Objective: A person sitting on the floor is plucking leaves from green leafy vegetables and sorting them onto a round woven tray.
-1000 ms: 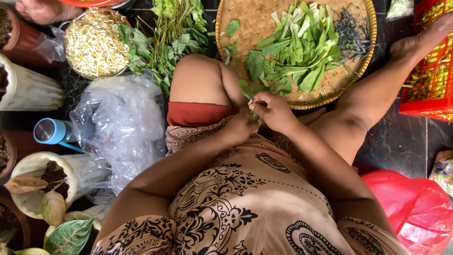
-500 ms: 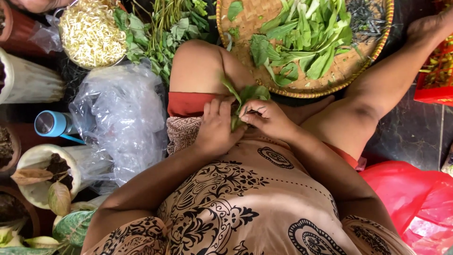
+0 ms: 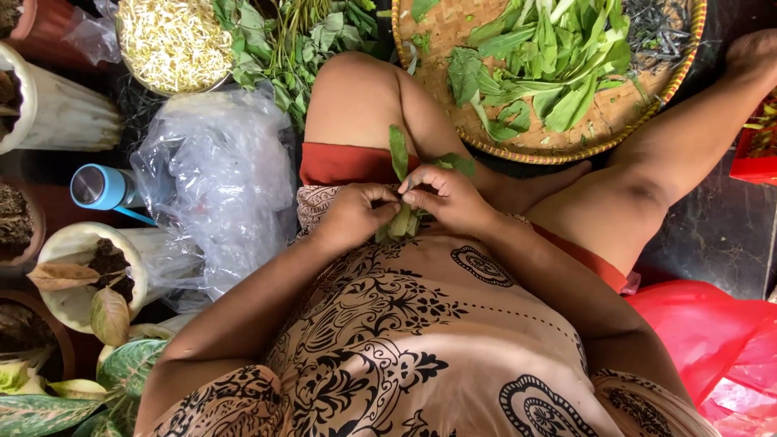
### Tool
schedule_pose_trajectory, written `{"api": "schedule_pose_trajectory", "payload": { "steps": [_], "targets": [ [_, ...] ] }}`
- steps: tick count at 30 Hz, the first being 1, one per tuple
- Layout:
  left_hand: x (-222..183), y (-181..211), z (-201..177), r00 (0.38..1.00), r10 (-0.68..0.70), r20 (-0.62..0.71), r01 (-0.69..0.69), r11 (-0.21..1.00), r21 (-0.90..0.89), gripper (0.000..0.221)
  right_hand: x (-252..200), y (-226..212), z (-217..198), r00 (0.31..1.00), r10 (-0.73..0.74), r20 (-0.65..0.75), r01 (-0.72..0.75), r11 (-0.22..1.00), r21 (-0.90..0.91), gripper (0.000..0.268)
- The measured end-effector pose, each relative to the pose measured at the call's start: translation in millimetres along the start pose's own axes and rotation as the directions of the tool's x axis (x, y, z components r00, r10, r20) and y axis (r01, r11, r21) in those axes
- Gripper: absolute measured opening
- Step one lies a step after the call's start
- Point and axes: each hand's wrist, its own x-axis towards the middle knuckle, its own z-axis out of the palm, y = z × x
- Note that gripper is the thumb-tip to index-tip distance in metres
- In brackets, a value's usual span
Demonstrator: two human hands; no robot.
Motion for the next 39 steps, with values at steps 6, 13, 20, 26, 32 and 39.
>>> {"api": "schedule_pose_trajectory", "payload": {
  "steps": [6,13,20,26,32,39],
  "targets": [
    [-1,4,0,0.996,0.089,-0.002,-0.089,0.995,-0.044,0.016,3,8,0,1.000,0.017,0.002,-0.017,0.998,0.064,0.010],
    [12,14,-18,0.807,0.585,0.080,-0.586,0.778,0.225,0.005,4,22,-1,0.999,0.051,-0.015,-0.048,0.989,0.140,0.010],
    [20,1,-24,0.804,0.553,0.220,-0.547,0.832,-0.094,0.016,3,29,-4,0.991,0.134,-0.020,-0.122,0.949,0.291,0.011],
    [17,-4,-4,0.960,0.256,0.116,-0.244,0.964,-0.109,0.014,-7,18,-9,0.987,0.090,-0.134,-0.065,0.981,0.182,0.011],
    [16,-13,6,0.999,0.033,-0.007,-0.033,0.999,0.023,0.015,-32,-3,-10,0.965,-0.016,-0.262,-0.001,0.998,-0.064,0.008],
    [12,7,16,0.997,0.012,-0.075,0.013,0.947,0.322,0.017,-26,-4,-12,0.796,-0.593,-0.122,0.537,0.784,-0.311,0.013]
  ]
}}
